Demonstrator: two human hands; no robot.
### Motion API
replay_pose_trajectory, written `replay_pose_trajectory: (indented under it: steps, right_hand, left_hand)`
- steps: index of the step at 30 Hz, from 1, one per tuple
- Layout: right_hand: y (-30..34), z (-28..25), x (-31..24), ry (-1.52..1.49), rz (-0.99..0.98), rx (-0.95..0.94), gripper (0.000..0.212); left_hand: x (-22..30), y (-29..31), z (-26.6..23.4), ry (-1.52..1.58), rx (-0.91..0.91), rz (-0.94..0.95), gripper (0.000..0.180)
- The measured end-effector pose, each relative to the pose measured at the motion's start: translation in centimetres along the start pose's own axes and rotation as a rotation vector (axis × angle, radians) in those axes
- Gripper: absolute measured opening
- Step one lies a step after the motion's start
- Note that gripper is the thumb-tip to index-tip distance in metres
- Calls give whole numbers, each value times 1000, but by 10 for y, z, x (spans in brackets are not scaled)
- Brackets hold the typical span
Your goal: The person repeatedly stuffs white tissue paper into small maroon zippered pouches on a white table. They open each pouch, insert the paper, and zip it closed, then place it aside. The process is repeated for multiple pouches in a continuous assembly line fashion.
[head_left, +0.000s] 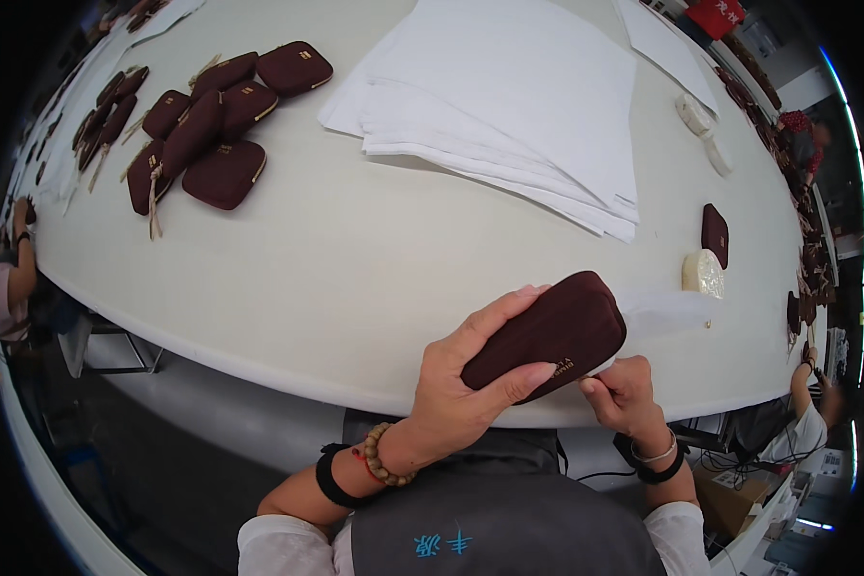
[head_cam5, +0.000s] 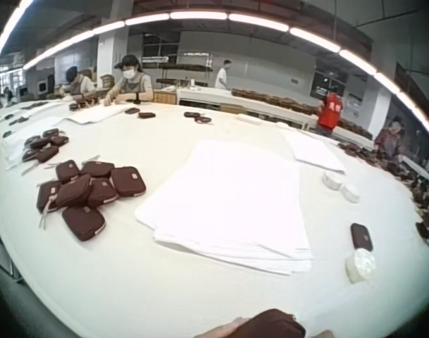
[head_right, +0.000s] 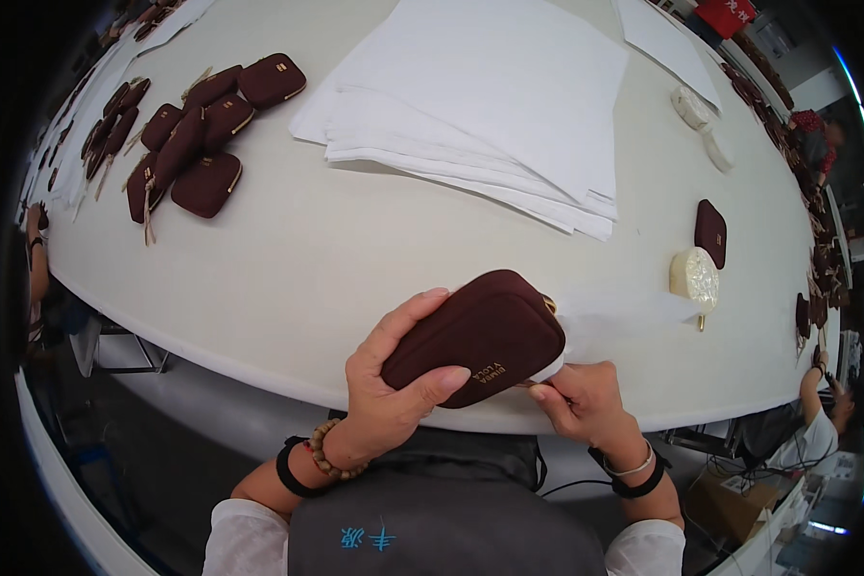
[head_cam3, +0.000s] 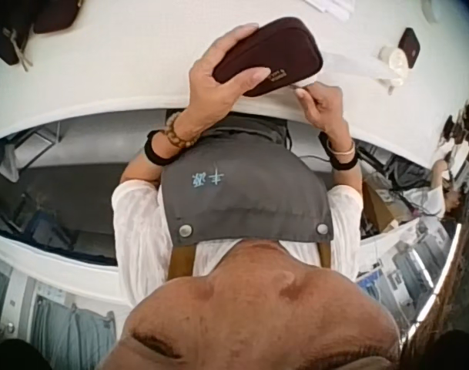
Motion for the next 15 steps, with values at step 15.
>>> replay_pose_trajectory:
  steps: [15]
  right_hand:
    - [-17,-18,15,-6,281,-151,15]
  left_hand:
    - [-24,10,-51,590,469,-320,43]
Point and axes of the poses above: each hand's wrist, its own y-axis away from the middle knuckle, its own z-axis out of the palm, x = y × z, the point moved 5 cm from there along -y, towards the middle knuckle, and after that the axes turned 8 degrees about y, right-handed, at the moved point
